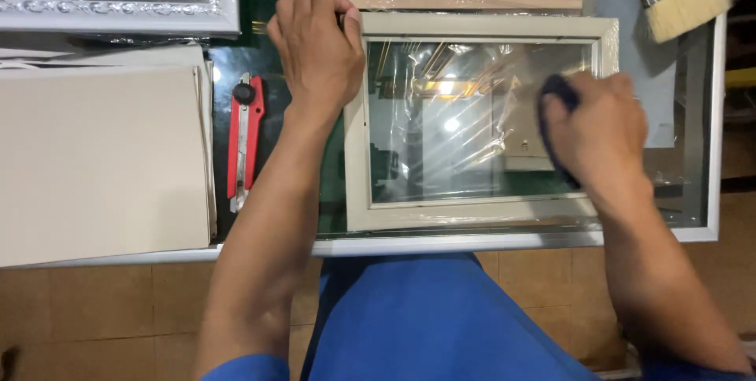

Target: Cleaning a picture frame glass with a cloth and brush, then placing the backing board.

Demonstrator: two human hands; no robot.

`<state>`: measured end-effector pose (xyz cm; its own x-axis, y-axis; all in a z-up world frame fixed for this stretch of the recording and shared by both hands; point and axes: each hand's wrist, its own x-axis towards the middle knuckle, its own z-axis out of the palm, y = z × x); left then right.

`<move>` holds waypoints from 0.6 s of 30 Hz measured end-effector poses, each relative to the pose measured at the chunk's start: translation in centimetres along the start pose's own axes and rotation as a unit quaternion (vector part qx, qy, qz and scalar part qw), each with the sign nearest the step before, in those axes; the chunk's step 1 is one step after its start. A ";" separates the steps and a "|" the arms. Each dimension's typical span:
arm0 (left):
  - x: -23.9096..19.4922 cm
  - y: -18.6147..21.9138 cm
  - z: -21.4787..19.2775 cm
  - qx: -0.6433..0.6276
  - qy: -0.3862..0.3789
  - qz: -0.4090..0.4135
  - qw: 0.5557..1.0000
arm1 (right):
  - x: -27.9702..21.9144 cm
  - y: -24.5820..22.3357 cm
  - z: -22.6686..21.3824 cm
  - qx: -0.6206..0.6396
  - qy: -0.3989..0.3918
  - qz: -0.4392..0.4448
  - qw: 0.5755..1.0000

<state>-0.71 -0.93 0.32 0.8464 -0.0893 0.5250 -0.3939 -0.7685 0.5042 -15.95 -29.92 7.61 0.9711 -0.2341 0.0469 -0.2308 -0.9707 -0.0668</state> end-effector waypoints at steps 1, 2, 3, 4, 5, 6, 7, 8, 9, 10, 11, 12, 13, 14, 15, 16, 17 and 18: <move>-0.1 0.0 0.1 -0.002 0.001 0.001 1.000 | -0.2 0.2 0.9 -0.001 0.002 0.001 1.000; -0.2 0.1 0.2 -0.006 0.003 0.000 1.000 | -0.3 0.4 1.7 0.009 0.040 -0.007 0.999; 0.0 -0.1 0.0 -0.006 0.008 -0.002 1.000 | -0.2 0.4 2.6 0.022 0.080 -0.017 0.996; 0.1 -0.2 0.1 -0.004 0.011 -0.001 1.000 | -0.3 -2.2 2.2 0.024 0.083 -0.019 0.996; 0.0 -0.2 0.2 -0.001 0.005 -0.003 1.000 | -0.6 -4.7 1.8 0.072 0.004 -0.035 0.997; -0.1 -0.2 0.3 0.003 0.000 -0.005 1.000 | -1.0 -7.2 1.4 0.120 -0.074 -0.052 0.989; -0.1 -0.2 0.3 0.002 0.000 -0.005 1.000 | -1.0 -9.1 1.7 0.119 -0.073 -0.052 0.989; 0.0 -0.2 0.3 -0.001 0.003 0.001 1.000 | -1.0 -10.9 1.9 0.159 -0.040 -0.142 0.976; 0.0 -0.3 0.2 -0.003 0.006 0.006 1.000 | -1.0 -12.9 2.2 0.198 -0.007 -0.231 0.952; 0.0 -0.5 0.3 -0.002 0.006 0.005 1.000 | 0.5 -13.8 2.8 0.198 -0.007 -0.232 0.952; -0.1 -0.6 0.4 0.000 0.006 0.009 1.000 | 2.0 -14.8 3.4 0.198 0.043 -0.255 0.946; -0.1 -0.8 0.5 0.003 0.006 0.012 1.000 | 3.5 -15.9 4.0 0.197 0.093 -0.277 0.936; 0.0 -0.8 0.4 0.003 0.009 0.012 1.000 | 4.8 -16.2 4.3 0.197 0.095 -0.279 0.935; 0.1 -0.8 0.4 0.000 0.004 0.010 1.000 | 6.2 -16.6 4.5 0.172 0.126 -0.288 0.934; -0.1 -0.9 0.3 -0.004 -0.004 0.005 1.000 | 7.3 -17.0 4.9 0.148 0.152 -0.296 0.931; 0.0 -0.8 0.4 -0.003 -0.004 0.003 1.000 | 7.5 -16.8 4.6 0.149 0.151 -0.297 0.931; 0.0 -0.9 0.4 -0.003 0.004 0.003 1.000 | 7.7 -16.6 4.4 0.145 0.126 -0.309 0.931; -0.1 -0.9 0.5 -0.004 0.012 0.002 1.000 | 7.9 -16.4 4.2 0.142 0.101 -0.321 0.931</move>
<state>-0.23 -0.57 -0.51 0.8357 -0.0778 0.5436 -0.4009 -0.7629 0.5072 -4.20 -15.60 4.86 0.8653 0.3565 0.3524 0.4466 -0.8675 -0.2190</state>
